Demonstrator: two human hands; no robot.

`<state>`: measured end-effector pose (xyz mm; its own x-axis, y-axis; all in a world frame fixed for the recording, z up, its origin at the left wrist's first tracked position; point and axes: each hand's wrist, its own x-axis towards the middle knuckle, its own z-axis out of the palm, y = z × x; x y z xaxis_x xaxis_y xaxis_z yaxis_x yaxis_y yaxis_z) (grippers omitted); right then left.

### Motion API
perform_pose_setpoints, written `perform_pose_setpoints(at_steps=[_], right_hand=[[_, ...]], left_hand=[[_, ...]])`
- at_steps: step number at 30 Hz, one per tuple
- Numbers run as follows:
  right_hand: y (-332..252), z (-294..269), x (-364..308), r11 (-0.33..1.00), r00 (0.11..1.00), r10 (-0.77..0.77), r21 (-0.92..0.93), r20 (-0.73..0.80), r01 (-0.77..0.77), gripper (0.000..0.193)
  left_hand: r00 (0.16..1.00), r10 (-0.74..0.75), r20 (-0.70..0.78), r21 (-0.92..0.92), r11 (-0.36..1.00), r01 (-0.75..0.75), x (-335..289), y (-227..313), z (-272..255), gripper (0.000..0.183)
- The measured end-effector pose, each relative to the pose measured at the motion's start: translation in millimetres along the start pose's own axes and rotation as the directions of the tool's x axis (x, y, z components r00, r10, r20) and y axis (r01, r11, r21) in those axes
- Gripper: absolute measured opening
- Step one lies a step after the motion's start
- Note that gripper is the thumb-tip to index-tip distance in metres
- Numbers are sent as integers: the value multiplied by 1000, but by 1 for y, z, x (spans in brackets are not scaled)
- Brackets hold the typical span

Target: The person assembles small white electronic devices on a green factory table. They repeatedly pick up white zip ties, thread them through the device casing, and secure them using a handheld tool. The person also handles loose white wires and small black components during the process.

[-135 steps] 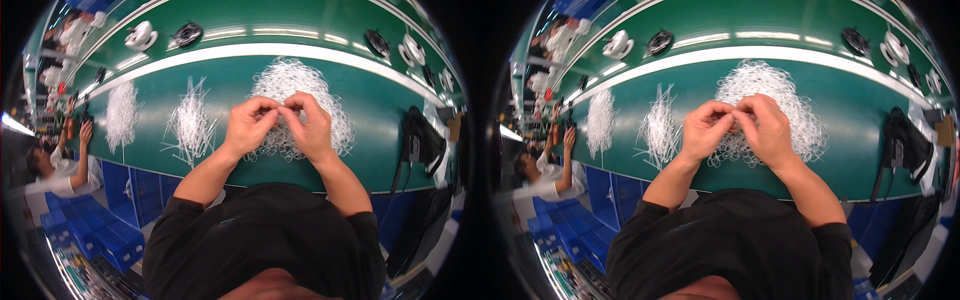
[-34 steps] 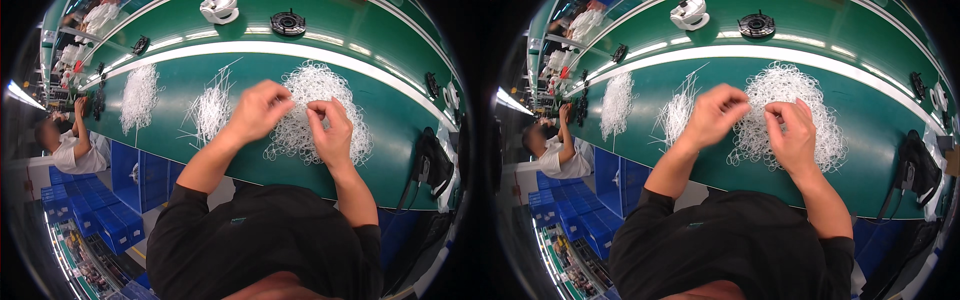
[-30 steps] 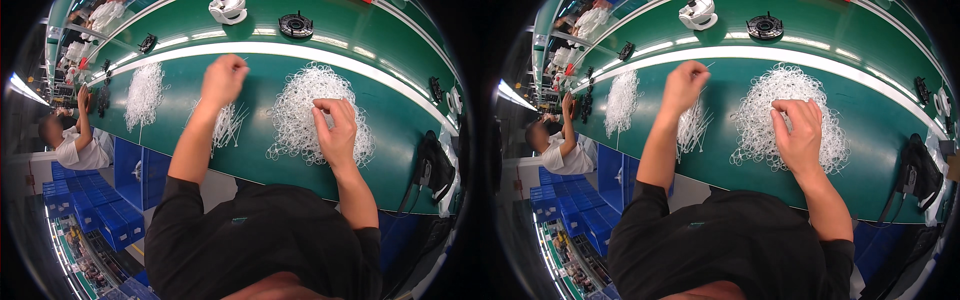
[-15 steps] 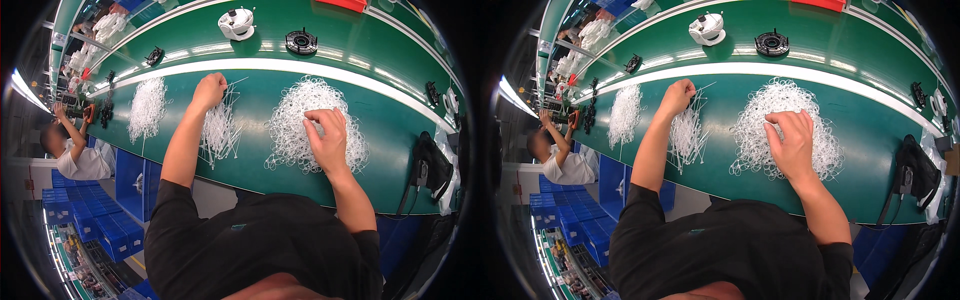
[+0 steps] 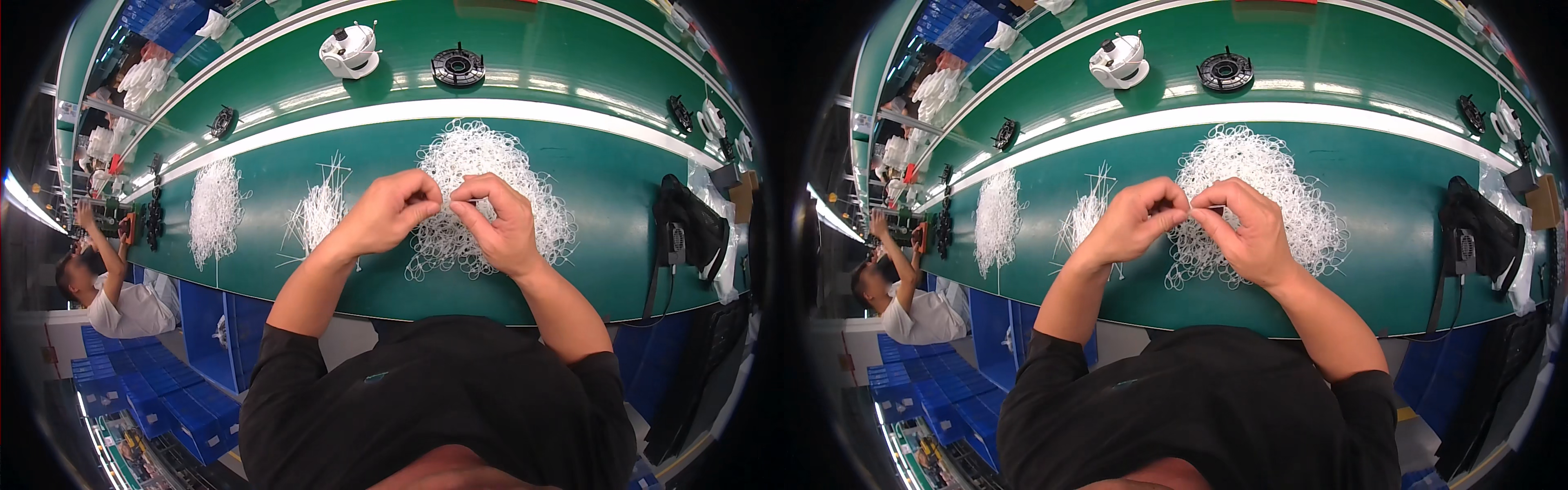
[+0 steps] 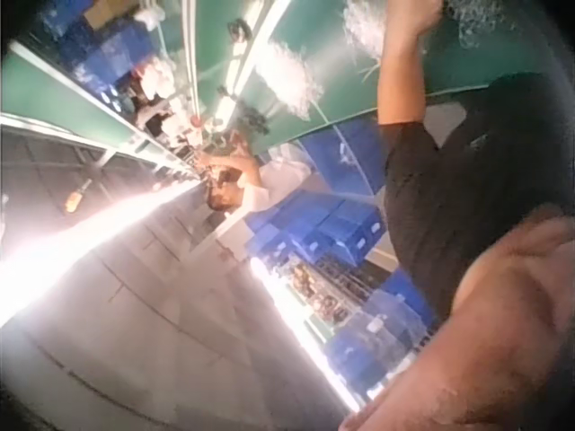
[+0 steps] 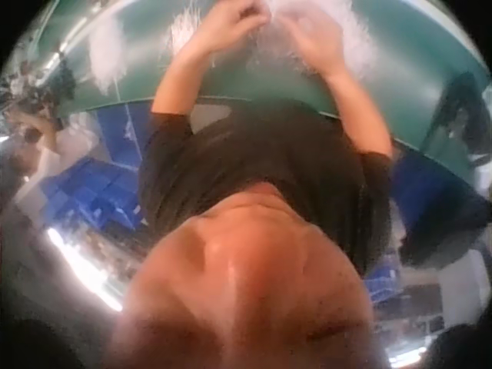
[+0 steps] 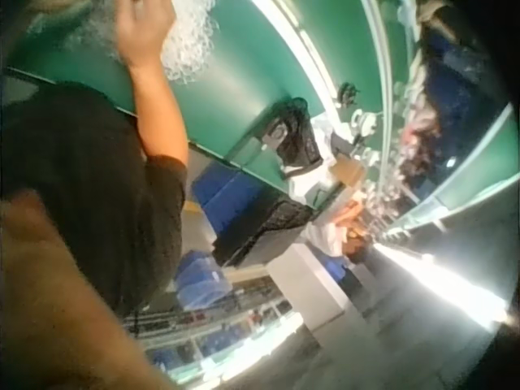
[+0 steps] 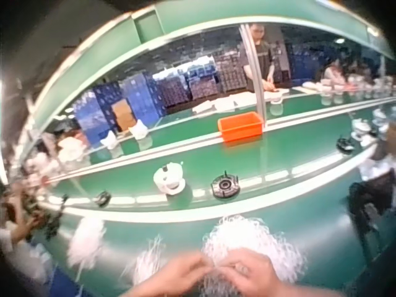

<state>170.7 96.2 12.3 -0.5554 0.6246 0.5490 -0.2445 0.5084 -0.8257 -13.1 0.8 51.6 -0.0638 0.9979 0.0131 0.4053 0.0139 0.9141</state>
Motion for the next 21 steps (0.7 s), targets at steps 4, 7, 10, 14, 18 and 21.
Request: perform_pose_setpoints(at_steps=[4,7,10,14,18,21], right_hand=[[3,0,3,991,986,-117,-85,-123,106,12],[4,2,3,986,983,-143,-104,-115,132,13],[4,4,1,981,987,-150,-136,-61,141,14],[6,2,1,956,982,-186,-224,27,187,14],[3,3,1,986,997,-73,-153,-9,71,14],[3,7,-3,988,987,144,72,-71,-139,21]], left_hand=[[963,-252,-94,-616,775,142,2,-16,11,11],[957,-285,-47,-835,538,119,5,-23,28,14],[973,-223,-59,-879,473,55,10,-29,36,10],[959,-244,-141,-865,501,1,10,-22,34,10],[956,-201,-213,-776,629,-41,7,-27,34,13],[951,-178,-254,-705,706,-56,3,-26,39,14]])
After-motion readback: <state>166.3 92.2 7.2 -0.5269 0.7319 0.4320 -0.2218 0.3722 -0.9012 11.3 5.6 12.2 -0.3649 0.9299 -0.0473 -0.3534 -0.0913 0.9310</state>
